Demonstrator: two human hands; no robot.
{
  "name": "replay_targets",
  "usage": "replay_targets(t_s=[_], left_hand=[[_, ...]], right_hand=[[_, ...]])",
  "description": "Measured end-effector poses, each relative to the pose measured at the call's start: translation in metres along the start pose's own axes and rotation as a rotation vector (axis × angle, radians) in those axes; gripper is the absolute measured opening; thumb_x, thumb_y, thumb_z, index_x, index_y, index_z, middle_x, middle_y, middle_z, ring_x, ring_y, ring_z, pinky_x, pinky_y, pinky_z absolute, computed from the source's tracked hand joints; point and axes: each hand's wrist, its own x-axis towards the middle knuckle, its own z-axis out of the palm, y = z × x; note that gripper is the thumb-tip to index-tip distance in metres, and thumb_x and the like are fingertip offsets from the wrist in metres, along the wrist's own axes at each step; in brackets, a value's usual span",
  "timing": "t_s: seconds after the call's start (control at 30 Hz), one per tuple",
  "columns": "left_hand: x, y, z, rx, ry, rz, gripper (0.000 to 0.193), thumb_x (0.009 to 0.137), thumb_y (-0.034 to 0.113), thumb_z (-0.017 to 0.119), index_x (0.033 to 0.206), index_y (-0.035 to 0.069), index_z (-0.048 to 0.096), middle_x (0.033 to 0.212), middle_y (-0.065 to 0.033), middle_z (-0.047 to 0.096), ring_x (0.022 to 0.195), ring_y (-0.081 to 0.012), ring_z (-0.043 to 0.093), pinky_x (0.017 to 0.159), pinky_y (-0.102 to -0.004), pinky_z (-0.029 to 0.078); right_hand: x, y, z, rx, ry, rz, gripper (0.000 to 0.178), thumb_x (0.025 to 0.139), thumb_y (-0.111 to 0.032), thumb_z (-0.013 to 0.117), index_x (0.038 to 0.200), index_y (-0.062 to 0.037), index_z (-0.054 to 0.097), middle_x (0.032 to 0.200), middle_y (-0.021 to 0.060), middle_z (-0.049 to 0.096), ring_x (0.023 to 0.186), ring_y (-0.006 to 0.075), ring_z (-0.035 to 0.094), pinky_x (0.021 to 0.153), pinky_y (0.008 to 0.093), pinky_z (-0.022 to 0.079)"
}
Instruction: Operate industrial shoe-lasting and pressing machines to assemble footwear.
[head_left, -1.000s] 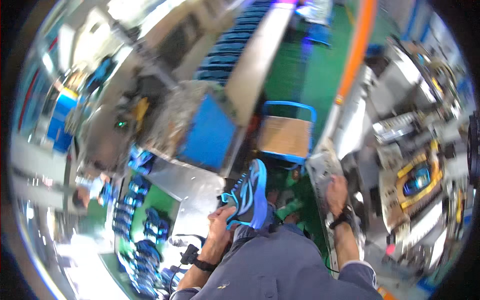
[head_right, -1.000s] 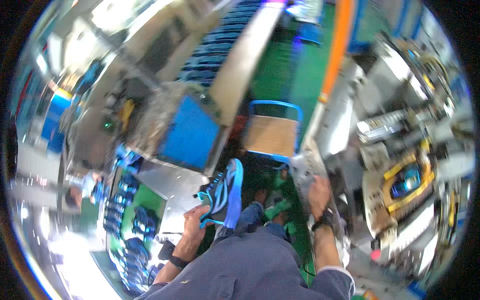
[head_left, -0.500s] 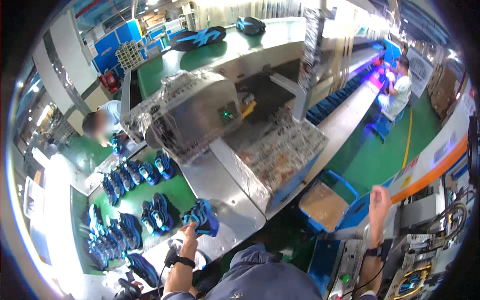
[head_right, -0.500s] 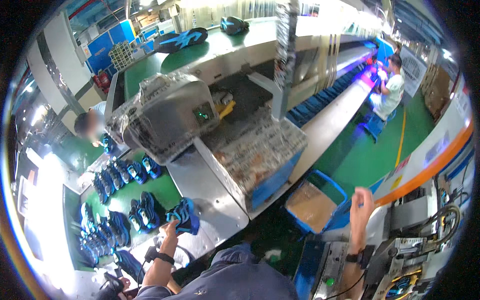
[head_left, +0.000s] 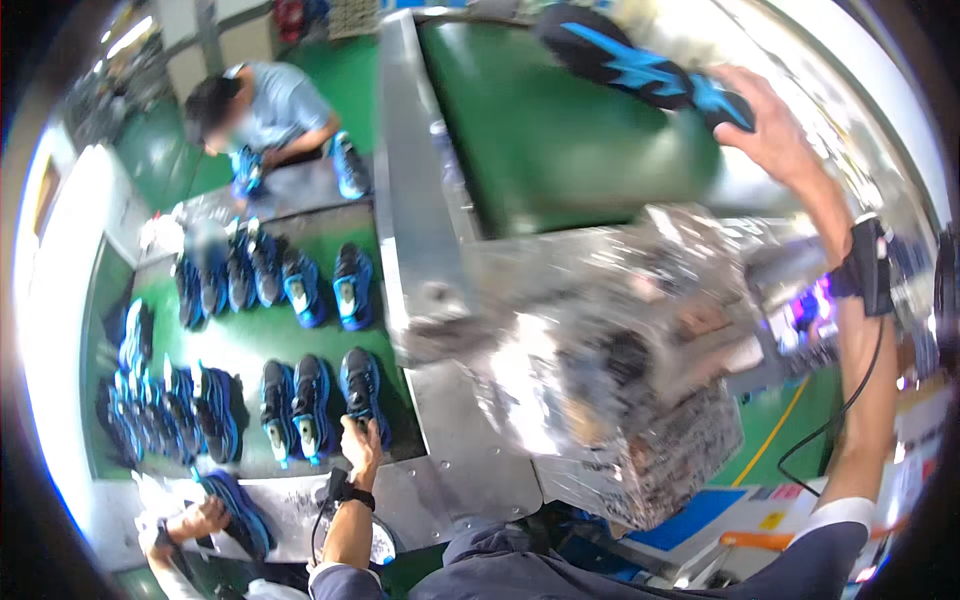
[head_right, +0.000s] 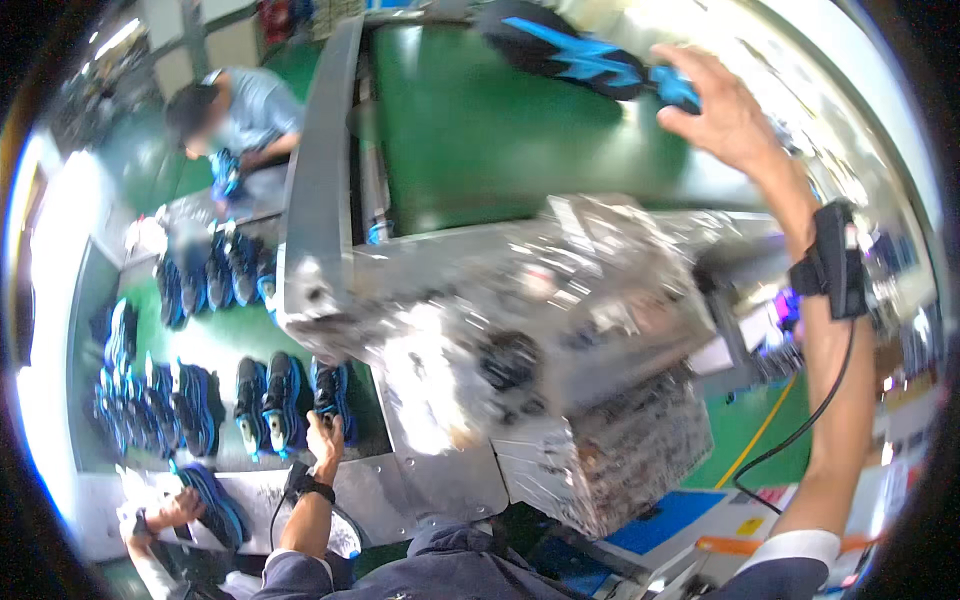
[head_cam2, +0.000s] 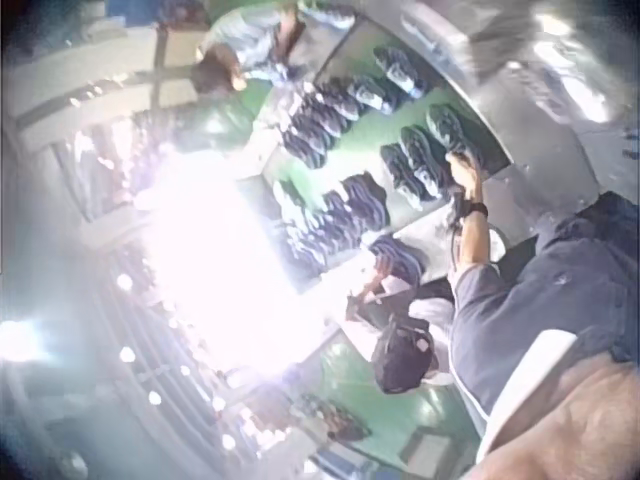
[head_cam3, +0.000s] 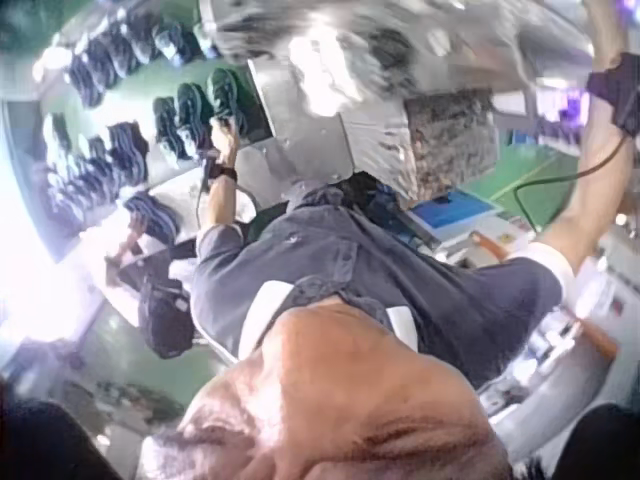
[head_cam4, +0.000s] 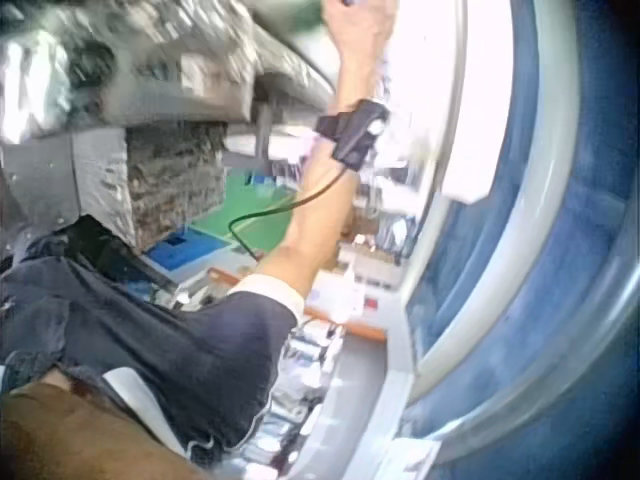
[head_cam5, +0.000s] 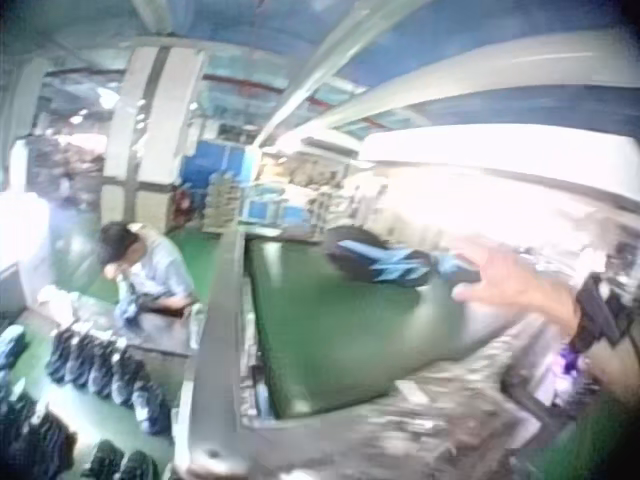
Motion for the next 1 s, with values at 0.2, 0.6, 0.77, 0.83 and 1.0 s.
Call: replay_targets(t_s=[0.2,0.6,0.77,0.83,1.0], left_hand=[[0.0,0.005,-0.005,0.026,-0.064,-0.128,0.039,0.083,0.025,0.073,0.1,0.004,0.045,0.082,-0.0226,0.066,0.075,-0.0436,0.066,0.065,-0.0496,0.052],[0.017,0.015,-0.006,0.004,-0.117,-0.081,0.039,0.081,0.022,0.074,0.099,0.002,0.045,0.082,-0.024,0.067,0.075,-0.0455,0.065,0.066,-0.0511,0.051],[0.003,0.014,-0.03,0.109,-0.127,-0.176,0.044,0.08,0.029,0.075,0.1,0.005,0.045,0.086,-0.0193,0.069,0.08,-0.0414,0.068,0.071,-0.0521,0.053],[-0.002,0.01,-0.03,0.155,-0.154,-0.233,0.048,0.08,0.032,0.075,0.107,0.005,0.045,0.091,-0.0186,0.069,0.083,-0.0407,0.068,0.075,-0.0517,0.054],[-0.055,0.069,-0.058,0.179,-0.162,0.15,0.056,0.082,0.035,0.073,0.121,0.001,0.048,0.103,-0.0229,0.066,0.103,-0.0408,0.064,0.087,-0.049,0.052]], right_hand=[[0.14,0.016,0.102,0.137,-0.142,-0.021,0.086,0.076,-0.037,0.071,0.15,-0.0101,0.036,0.147,0.0181,0.046,0.135,0.031,0.045,0.114,0.0378,0.031],[0.146,-0.022,0.038,0.192,-0.747,0.317,0.121,0.066,-0.067,0.071,0.147,0.01,0.027,0.143,0.0313,0.044,0.132,0.0373,0.047,0.11,0.0391,0.035],[0.086,-0.006,0.075,0.581,-0.35,0.281,0.104,0.069,-0.053,0.072,0.142,0.012,0.037,0.133,0.0242,0.054,0.122,0.0297,0.052,0.107,0.0357,0.037],[0.077,-0.024,0.067,0.561,-0.244,0.253,0.098,0.063,-0.045,0.074,0.138,0.0121,0.043,0.134,0.0259,0.053,0.124,0.0306,0.052,0.107,0.0361,0.036],[0.043,-0.031,0.016,0.479,0.054,0.158,0.09,0.062,-0.03,0.073,0.139,0.0072,0.043,0.122,0.023,0.061,0.114,0.0287,0.058,0.105,0.0361,0.039]])
